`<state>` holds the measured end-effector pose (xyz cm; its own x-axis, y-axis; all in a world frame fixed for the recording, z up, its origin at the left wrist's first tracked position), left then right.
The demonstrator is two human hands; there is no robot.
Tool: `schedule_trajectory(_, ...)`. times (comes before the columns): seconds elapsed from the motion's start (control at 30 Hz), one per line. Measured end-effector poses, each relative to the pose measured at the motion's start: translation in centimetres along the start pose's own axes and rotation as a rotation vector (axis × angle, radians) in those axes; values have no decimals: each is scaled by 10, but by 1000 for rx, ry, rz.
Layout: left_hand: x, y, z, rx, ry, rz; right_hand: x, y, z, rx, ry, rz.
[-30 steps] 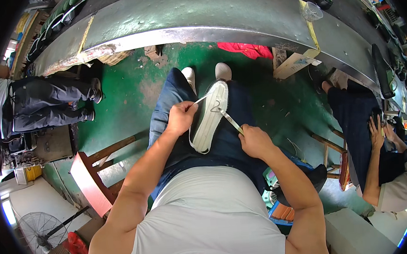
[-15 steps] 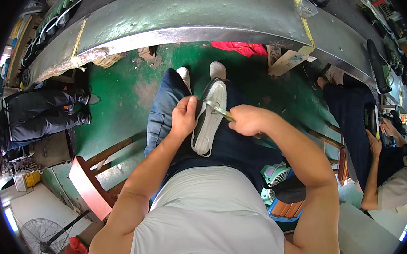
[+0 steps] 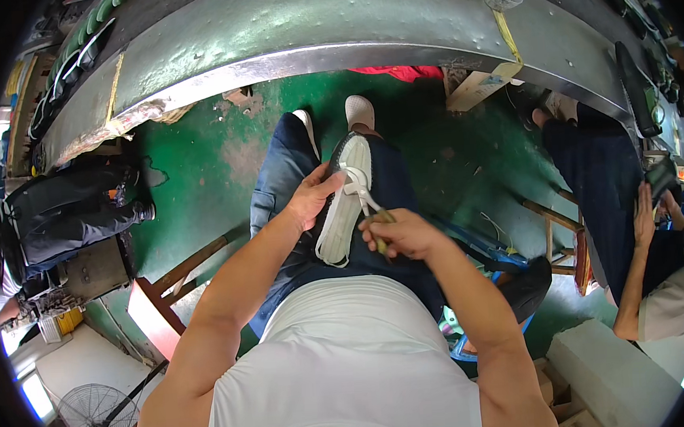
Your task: Manually lasting shoes by pulling the upper over the form and trimming excess material with a hand tool.
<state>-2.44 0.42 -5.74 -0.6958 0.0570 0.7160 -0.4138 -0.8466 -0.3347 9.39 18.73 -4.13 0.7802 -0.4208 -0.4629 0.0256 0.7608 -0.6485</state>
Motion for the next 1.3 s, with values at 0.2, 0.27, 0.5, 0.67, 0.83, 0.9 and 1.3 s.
schedule_trajectory(0.2, 9, -14, -7, 143, 32, -164, -60, 5, 41, 253, -53, 515)
schedule_trajectory(0.27, 16, -23, -1, 152, 49, -211, -77, -16, 35, 314, 150, 699)
schedule_trajectory(0.5, 11, -15, -5, 140, 55, -370, -103, -25, 10, 442, 124, 1333)
schedule_trajectory(0.67, 15, -14, -9, 25, 147, -305, -77, -8, 45, 352, 98, 898)
schedule_trajectory(0.83, 17, -9, -15, -37, 216, -304, -60, -30, 58, 100, 0, 1233)
schedule_trajectory(0.9, 18, -10, -15, -56, 219, -265, -45, -36, 47, 83, 353, 1567)
schedule_trajectory(1.3, -4, -4, -7, 35, -10, -517, -4, -32, 57, 354, 482, 1469)
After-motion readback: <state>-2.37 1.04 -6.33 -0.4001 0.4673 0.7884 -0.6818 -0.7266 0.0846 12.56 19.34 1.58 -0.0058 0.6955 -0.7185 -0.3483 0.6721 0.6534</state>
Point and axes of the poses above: each hand's wrist, its own z-axis away from the middle knuckle, its own y-axis out of the back of the hand, x = y × z, the point moved 3 cm from there along -z, towards the middle knuckle, and after that the axes turned 7 degrees about -z, right-handed, at the moved point
